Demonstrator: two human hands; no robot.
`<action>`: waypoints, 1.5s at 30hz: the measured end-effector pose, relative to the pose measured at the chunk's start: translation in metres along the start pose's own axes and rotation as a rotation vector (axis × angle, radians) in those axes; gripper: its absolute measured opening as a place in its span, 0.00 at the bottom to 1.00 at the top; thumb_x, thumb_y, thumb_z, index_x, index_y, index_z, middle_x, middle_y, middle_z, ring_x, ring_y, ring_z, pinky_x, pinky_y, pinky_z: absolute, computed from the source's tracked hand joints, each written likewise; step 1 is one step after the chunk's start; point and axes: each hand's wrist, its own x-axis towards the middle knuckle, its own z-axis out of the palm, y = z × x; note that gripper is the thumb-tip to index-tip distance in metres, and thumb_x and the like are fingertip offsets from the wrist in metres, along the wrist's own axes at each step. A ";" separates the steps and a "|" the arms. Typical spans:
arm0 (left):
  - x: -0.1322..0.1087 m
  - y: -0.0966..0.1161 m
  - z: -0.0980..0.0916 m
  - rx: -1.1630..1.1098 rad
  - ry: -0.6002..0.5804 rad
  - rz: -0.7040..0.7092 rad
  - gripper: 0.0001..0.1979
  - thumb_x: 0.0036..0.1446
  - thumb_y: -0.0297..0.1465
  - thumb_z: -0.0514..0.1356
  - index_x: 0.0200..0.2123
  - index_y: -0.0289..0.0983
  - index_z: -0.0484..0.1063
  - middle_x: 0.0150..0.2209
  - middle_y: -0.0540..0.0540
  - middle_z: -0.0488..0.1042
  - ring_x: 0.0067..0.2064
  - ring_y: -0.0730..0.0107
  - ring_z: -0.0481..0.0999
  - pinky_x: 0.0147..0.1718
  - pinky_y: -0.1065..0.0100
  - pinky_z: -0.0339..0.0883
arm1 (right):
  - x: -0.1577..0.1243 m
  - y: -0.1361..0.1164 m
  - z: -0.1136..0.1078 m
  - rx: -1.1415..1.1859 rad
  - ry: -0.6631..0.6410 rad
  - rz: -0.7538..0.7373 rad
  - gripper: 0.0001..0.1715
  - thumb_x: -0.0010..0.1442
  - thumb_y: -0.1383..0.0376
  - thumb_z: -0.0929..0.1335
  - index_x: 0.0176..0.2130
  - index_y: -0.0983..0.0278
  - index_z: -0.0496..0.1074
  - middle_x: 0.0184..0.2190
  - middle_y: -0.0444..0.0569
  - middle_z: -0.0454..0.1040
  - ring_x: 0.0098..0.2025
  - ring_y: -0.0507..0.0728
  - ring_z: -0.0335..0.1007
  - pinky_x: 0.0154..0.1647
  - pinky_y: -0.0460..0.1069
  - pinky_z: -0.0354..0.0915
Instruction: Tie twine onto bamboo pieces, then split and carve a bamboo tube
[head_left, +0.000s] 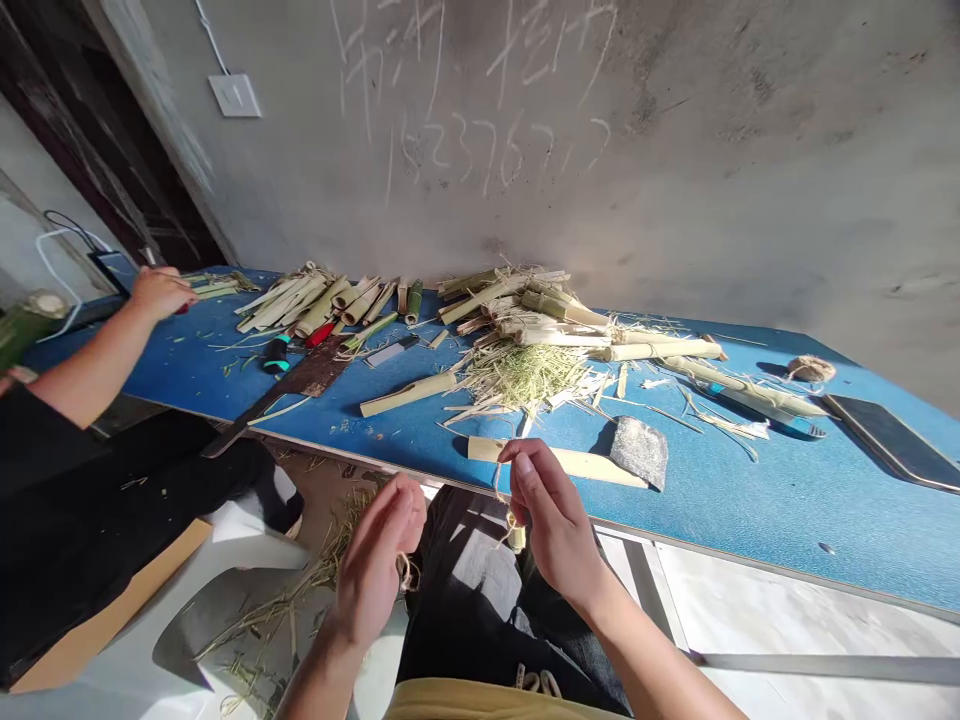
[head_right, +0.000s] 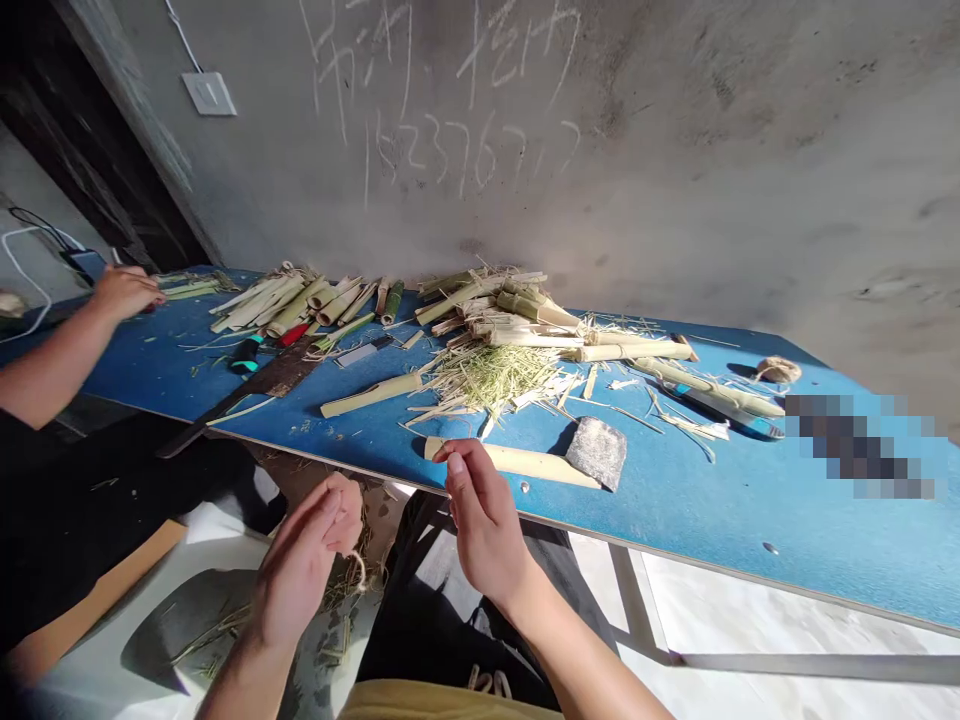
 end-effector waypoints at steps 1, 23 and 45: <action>0.005 0.004 0.003 0.058 0.001 0.067 0.24 0.67 0.51 0.61 0.29 0.38 0.67 0.26 0.54 0.61 0.26 0.75 0.56 0.25 0.73 0.54 | -0.001 0.000 0.001 -0.035 -0.021 0.003 0.22 0.74 0.45 0.65 0.41 0.60 0.70 0.26 0.38 0.58 0.26 0.51 0.49 0.26 0.47 0.52; 0.017 0.012 0.018 0.610 -0.017 0.409 0.12 0.75 0.37 0.51 0.39 0.41 0.69 0.29 0.52 0.70 0.30 0.71 0.69 0.32 0.71 0.63 | -0.009 0.008 0.007 -0.247 -0.139 -0.119 0.16 0.77 0.55 0.63 0.47 0.59 0.76 0.38 0.45 0.77 0.36 0.54 0.69 0.39 0.47 0.64; 0.011 0.002 0.017 0.455 0.014 0.312 0.10 0.71 0.39 0.58 0.42 0.39 0.75 0.26 0.53 0.64 0.28 0.71 0.64 0.28 0.73 0.61 | -0.019 0.021 0.003 -0.273 -0.126 -0.068 0.16 0.77 0.55 0.62 0.48 0.60 0.75 0.39 0.48 0.77 0.36 0.55 0.70 0.38 0.48 0.64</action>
